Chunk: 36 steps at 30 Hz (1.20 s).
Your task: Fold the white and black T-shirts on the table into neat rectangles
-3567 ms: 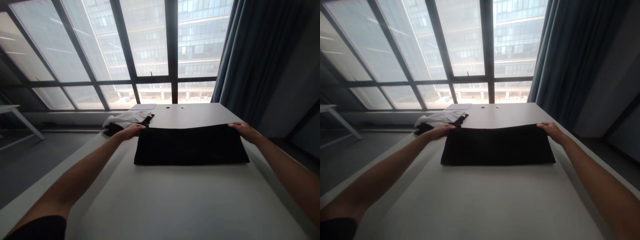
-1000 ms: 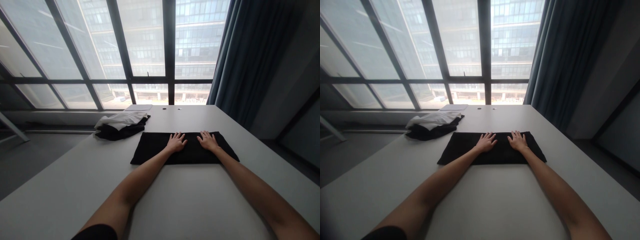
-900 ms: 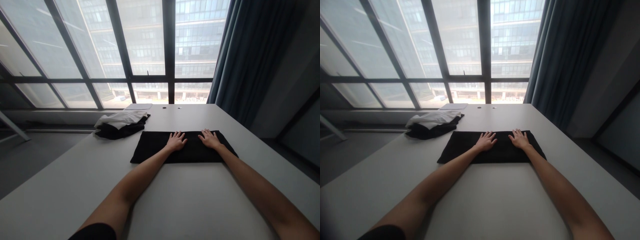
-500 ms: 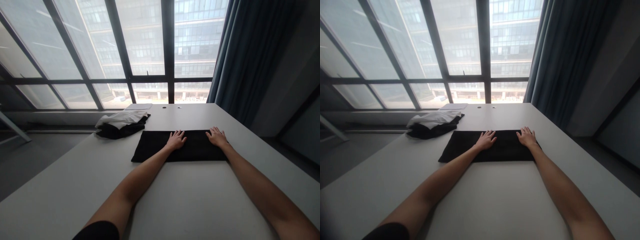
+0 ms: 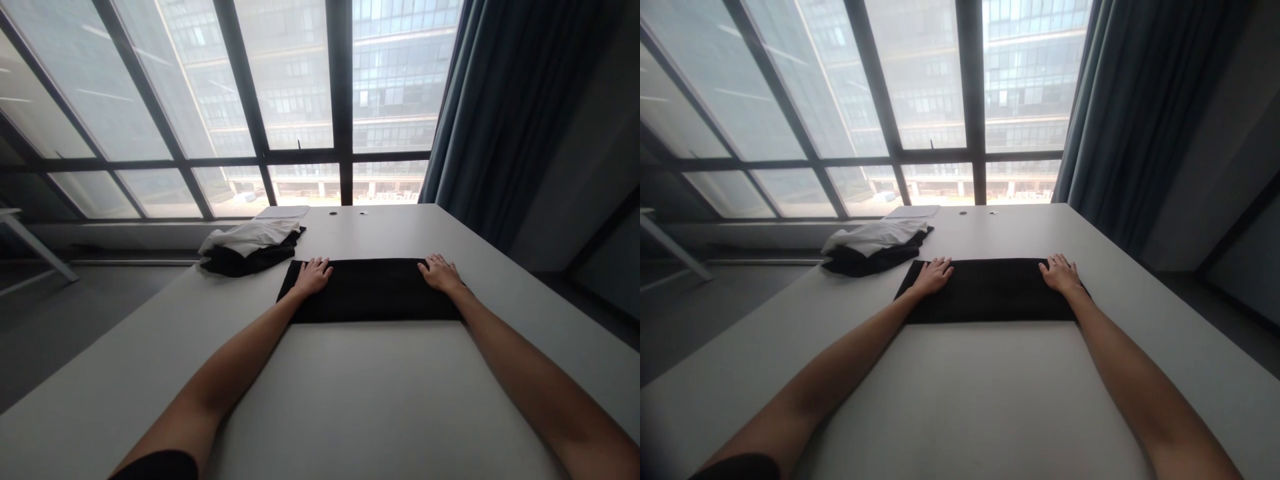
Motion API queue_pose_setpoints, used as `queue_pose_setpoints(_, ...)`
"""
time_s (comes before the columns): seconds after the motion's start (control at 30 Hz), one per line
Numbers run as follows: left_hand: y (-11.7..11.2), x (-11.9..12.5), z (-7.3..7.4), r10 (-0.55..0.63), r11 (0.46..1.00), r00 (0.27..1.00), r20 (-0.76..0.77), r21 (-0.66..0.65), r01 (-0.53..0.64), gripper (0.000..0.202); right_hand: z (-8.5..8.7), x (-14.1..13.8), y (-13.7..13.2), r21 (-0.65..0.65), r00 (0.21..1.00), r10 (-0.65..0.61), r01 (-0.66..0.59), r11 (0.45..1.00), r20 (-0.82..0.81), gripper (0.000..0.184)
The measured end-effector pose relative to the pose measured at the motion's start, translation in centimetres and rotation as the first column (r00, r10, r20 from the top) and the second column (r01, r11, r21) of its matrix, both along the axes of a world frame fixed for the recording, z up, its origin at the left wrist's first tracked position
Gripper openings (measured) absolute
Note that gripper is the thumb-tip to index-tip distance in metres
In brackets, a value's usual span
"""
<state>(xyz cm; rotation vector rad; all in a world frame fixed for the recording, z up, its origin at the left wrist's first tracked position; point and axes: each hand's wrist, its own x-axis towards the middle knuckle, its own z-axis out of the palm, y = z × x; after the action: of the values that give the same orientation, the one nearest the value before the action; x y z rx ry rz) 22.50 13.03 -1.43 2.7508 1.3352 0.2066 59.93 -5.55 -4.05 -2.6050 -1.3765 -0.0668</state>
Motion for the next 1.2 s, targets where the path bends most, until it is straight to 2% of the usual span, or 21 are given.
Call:
queue_pose_setpoints(0.1,0.0,0.0,0.0,0.002,1.0,1.0,0.0,0.028,-0.002,0.064,0.6,-0.7,-0.5,0.031,1.0,-0.005,0.004,1.0,0.03,0.067)
queue_pose_setpoints(0.2,-0.8,0.7,0.8,-0.009,0.997,1.0,0.011,0.071,0.008,0.064,1.8,-2.6,-0.7,0.192,0.982,-0.031,-0.005,0.981,0.186,0.06)
queue_pose_setpoints(0.3,-2.2,1.7,1.3,-0.106,0.988,0.994,0.041,0.121,0.1,0.065,2.9,-5.9,-0.5,0.331,0.95,0.045,-0.152,0.931,0.31,0.057)
queue_pose_setpoints(0.4,-3.8,2.8,0.8,-0.219,0.972,0.974,0.053,0.094,0.214,0.065,2.8,-9.1,0.3,0.26,0.932,0.248,-0.316,0.913,0.263,0.059)
queue_pose_setpoints(0.5,-4.6,3.4,-0.2,-0.26,0.966,0.966,0.011,0.001,0.26,0.063,1.9,-10.8,0.9,0.082,0.922,0.383,-0.387,0.918,0.061,0.059)
queue_pose_setpoints(0.57,-4.6,3.5,-0.7,-0.262,0.965,0.965,-0.012,-0.032,0.262,0.062,1.3,-11.0,1.1,0.031,0.921,0.389,-0.388,0.921,-0.023,0.058)
queue_pose_setpoints(0.73,-4.5,3.4,-0.9,-0.253,0.967,0.967,-0.01,-0.022,0.252,0.062,1.0,-10.5,1.2,0.106,0.939,0.344,-0.344,0.933,0.016,0.061)
queue_pose_setpoints(0.93,-4.7,3.6,0.6,-0.254,0.961,0.967,-0.031,-0.117,0.249,0.064,0.9,-10.4,1.4,0.017,0.941,0.335,-0.334,0.942,-0.05,0.061)
queue_pose_setpoints(1.07,-5.1,5.8,2.1,-0.27,0.956,0.962,-0.025,-0.128,0.265,0.067,0.8,-10.3,1.5,0.013,0.94,0.339,-0.339,0.941,-0.041,0.061)
queue_pose_setpoints(1.2,-6.1,9.3,1.7,-0.279,0.957,0.96,0.024,-0.076,0.28,0.064,0.8,-10.3,1.5,0.013,0.939,0.342,-0.341,0.94,-0.03,0.061)
